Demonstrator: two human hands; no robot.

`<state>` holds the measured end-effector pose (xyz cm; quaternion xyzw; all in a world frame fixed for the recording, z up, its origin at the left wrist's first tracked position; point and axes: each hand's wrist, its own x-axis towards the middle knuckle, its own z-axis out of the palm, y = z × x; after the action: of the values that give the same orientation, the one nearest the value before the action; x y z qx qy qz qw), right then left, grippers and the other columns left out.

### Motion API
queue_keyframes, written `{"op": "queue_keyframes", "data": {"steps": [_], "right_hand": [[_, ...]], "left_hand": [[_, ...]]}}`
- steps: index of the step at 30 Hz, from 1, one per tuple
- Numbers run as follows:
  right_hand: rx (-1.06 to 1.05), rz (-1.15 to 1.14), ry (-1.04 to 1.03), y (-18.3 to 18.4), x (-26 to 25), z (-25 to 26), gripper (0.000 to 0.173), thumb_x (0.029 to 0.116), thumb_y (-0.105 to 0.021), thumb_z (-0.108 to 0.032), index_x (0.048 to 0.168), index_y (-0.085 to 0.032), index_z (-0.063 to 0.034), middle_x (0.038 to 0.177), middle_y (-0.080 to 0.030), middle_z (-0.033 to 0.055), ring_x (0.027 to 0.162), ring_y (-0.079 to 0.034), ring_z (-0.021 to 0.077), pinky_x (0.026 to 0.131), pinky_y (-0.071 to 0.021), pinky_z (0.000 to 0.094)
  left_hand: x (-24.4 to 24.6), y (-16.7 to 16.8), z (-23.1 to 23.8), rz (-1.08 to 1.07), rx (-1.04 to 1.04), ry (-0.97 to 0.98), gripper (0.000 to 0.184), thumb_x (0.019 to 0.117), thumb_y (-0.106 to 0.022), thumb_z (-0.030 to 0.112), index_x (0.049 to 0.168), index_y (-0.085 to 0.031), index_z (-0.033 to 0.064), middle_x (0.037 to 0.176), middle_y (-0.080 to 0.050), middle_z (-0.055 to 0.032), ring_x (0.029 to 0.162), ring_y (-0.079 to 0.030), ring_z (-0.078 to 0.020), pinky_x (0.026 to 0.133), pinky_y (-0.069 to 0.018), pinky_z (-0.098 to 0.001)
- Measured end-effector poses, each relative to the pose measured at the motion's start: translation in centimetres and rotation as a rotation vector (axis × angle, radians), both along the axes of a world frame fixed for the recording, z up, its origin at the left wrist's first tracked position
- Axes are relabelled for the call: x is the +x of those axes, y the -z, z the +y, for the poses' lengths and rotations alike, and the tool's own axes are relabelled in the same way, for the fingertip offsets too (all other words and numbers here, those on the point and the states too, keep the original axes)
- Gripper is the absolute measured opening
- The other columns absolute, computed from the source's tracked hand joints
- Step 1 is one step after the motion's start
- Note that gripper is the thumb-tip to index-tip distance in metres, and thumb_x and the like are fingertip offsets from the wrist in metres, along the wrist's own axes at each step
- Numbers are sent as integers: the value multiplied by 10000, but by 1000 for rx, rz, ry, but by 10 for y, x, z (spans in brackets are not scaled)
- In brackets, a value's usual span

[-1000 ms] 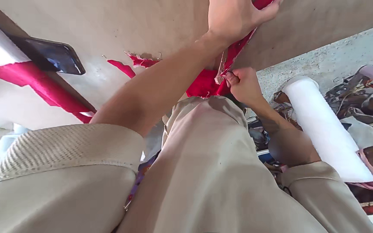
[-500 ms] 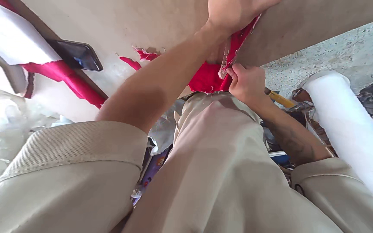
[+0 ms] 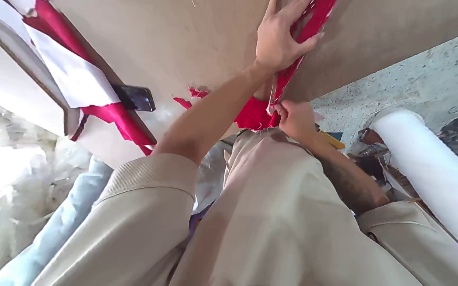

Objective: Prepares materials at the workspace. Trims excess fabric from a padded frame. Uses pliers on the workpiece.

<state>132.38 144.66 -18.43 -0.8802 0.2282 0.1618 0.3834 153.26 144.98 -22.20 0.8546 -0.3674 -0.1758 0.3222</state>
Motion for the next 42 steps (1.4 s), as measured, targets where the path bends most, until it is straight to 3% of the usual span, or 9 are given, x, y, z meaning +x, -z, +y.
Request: {"op": "queue_keyframes", "data": {"steps": [2, 6, 12, 14, 18, 23, 26, 30, 42], "right_hand": [[-215, -146, -76, 12, -4, 6, 285, 982, -558, -288, 832, -678, -77, 623, -625, 103, 595, -668, 320, 511, -509, 519], [-335, -240, -179, 3, -1, 7, 294, 1010, -525, -276, 928, -718, -70, 702, -677, 121, 626, -689, 335, 518, -529, 511], [220, 220, -104, -45, 26, -15, 437, 1071, -451, -418, 1008, -717, -77, 897, -703, 129, 872, -692, 300, 774, -549, 547], [436, 233, -64, -46, 27, -13, 385, 1069, -492, -406, 1076, -747, -118, 913, -713, 69, 819, -681, 200, 768, -558, 470], [153, 244, -163, -67, -6, -23, 403, 1060, -472, -455, 1114, -742, -161, 1016, -745, 142, 995, -711, 373, 816, -542, 663], [-3, -34, 307, -68, -29, -91, 335, 1065, -480, -329, 1074, -732, -108, 665, -611, 39, 548, -575, 170, 522, -507, 420], [-83, -92, 254, -47, 2, -118, 310, 1073, -490, -326, 1135, -728, -139, 708, -646, 60, 559, -600, 209, 498, -508, 459], [-171, -81, 175, -22, 32, -144, 332, 1061, -498, -334, 1188, -756, -168, 825, -738, 79, 696, -697, 264, 597, -539, 512], [-229, 161, 65, -38, 64, -144, 239, 1048, -533, -310, 991, -716, -168, 713, -654, 117, 672, -674, 323, 489, -450, 487]], "left_hand": [[0, 0, 1, -21, -69, 56, 688, 861, -670, 649, 1422, -632, 255, 1353, -676, 119, 1358, -544, -64, 1294, -215, -430], [4, -8, 5, 18, -75, 101, 808, 855, -701, 639, 1517, -524, 210, 1480, -590, 54, 1473, -424, -148, 1299, -167, -456], [-29, -63, 42, 164, 256, -92, 1280, 639, -830, 742, 1597, -283, 91, 1566, -396, -214, 1404, -445, -395, 1098, -453, -577], [-42, -59, 51, 130, 324, -54, 1225, 661, -853, 670, 1585, -309, 76, 1521, -438, -209, 1366, -469, -402, 1071, -453, -596], [-31, -59, 58, 124, 332, 26, 1028, 710, -895, 329, 1565, -376, 91, 1529, -453, -181, 1373, -477, -393, 1067, -479, -574], [-14, -54, 61, 97, 378, 175, 1126, 728, -821, 614, 1623, -267, 214, 1488, -469, -153, 1303, -548, -354, 941, -570, -543], [-16, -43, 51, -25, 222, 224, 1096, 744, -729, 734, 1605, -338, 181, 1531, -462, -135, 1370, -462, -333, 1111, -417, -517], [-14, -24, 32, 121, 12, 273, 877, 824, -804, 499, 1520, -467, 85, 1594, -439, -81, 1527, -320, -248, 1288, -233, -447], [-13, -9, 27, 244, -112, 211, 779, 740, -869, 295, 1401, -578, 1, 1480, -568, -133, 1492, -396, -303, 1288, -234, -530]]}}
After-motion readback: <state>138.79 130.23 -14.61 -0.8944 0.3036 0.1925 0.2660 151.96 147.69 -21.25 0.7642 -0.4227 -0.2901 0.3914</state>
